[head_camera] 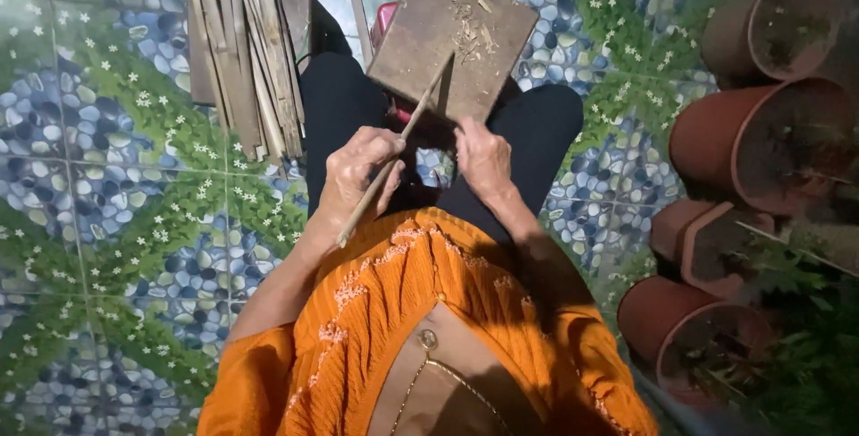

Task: Using a large blade to saw and shave a piece of wood while sitting on the floor.

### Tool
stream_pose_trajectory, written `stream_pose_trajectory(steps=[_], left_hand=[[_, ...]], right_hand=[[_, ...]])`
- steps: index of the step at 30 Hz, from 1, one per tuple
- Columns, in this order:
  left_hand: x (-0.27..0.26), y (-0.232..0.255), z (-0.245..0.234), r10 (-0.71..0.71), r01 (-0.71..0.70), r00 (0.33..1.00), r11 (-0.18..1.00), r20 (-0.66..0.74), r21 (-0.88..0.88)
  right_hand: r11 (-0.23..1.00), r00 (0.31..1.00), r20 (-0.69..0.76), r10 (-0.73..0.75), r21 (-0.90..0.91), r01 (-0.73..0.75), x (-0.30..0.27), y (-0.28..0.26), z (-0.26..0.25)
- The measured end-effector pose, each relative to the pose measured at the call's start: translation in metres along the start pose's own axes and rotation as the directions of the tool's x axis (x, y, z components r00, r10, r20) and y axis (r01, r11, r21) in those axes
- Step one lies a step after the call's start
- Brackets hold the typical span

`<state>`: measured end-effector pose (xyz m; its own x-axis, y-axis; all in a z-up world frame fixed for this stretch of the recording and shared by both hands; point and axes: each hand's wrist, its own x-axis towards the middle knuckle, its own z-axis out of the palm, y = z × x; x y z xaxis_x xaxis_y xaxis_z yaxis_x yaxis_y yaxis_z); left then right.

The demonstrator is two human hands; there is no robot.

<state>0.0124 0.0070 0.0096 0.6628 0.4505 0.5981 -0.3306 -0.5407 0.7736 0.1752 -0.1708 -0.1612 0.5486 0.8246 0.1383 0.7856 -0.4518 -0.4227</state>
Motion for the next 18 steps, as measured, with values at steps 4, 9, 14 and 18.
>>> stream_pose_trajectory(steps=[4,9,14,18], left_hand=[[-0.001,-0.009,0.008,0.154,-0.155,0.987,0.988,-0.045,-0.026],[-0.001,-0.005,0.007,-0.021,0.023,0.999,0.999,-0.039,0.041],[0.003,-0.009,0.003,-0.041,0.044,0.994,0.999,-0.100,0.026],[0.008,-0.008,-0.004,-0.155,0.161,0.984,0.986,-0.087,0.054]], right_hand=[[0.990,0.986,0.090,0.140,0.002,-0.141,0.018,0.014,-0.004],[0.984,0.982,0.066,0.179,0.005,-0.180,0.028,0.016,-0.002],[0.995,0.996,-0.028,0.079,0.060,-0.078,0.018,-0.020,-0.009],[0.989,0.989,-0.110,-0.099,0.098,0.110,0.025,-0.063,-0.044]])
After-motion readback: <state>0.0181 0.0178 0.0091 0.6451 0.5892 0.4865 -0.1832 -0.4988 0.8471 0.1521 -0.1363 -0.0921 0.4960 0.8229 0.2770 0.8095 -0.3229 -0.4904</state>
